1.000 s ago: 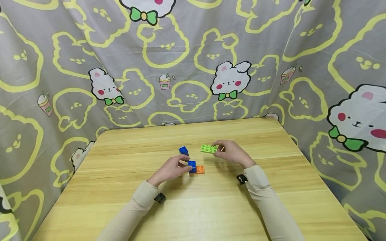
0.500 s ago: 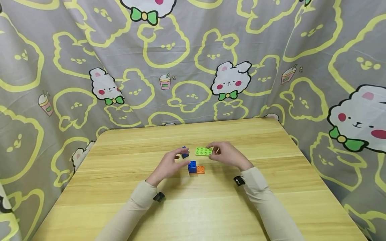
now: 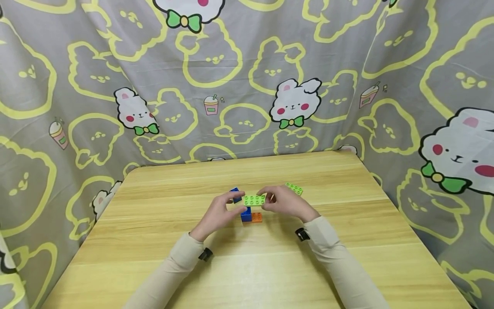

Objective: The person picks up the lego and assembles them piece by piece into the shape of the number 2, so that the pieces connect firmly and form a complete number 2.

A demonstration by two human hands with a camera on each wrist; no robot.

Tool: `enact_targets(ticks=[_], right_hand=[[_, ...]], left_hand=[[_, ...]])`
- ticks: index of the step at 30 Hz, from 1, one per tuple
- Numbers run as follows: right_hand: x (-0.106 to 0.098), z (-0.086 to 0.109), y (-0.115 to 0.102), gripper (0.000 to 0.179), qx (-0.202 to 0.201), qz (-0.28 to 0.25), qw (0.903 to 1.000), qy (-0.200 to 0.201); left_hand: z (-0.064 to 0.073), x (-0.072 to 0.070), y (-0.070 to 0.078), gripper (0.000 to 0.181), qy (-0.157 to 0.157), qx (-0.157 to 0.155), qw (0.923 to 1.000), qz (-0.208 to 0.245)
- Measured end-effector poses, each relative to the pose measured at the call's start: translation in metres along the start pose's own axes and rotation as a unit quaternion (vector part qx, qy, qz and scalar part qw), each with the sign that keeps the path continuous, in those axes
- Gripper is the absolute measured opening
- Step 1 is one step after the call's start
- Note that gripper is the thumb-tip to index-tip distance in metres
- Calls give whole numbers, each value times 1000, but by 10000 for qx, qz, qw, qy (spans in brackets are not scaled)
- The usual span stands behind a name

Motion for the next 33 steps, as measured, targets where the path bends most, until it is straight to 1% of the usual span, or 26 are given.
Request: enact_targets(ticks=[5, 10, 15, 19, 22, 26, 33], right_hand=[[4, 0, -1, 36, -69, 43, 9999, -117], [7, 1, -3, 36, -62, 57, 9998, -195], [10, -1, -4, 36, -123, 116, 9997, -189], [14, -2, -3, 35, -245, 265, 9991, -205], [17, -3, -2, 34, -275, 322, 9988, -234], [20, -4, -1, 34, -265, 289, 9989, -246], [25, -4, -2, 35, -242, 208, 9991, -271]], left_hand=[[0, 1, 0, 47, -85, 84, 9999, 87], [0, 1, -2, 47, -228, 25, 9997, 52], [0, 1, -3, 44, -338, -33, 9994, -117], [0, 1, -5, 39, -436, 23, 9982, -404], [1, 0, -5, 37, -495, 71, 9974, -517], [1, 0, -7, 36, -575, 29, 9973, -452], [1, 2, -12, 35, -706, -156, 9970, -278]])
Point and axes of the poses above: each hand's wrist, its own z-axis away from the middle knuckle, its own x-axis out of the palm, y = z × x, the point moved 4 cm from there along -z, towards the middle knuckle, and after that the axes turned 3 degrees about y, right-handed, at the moved point
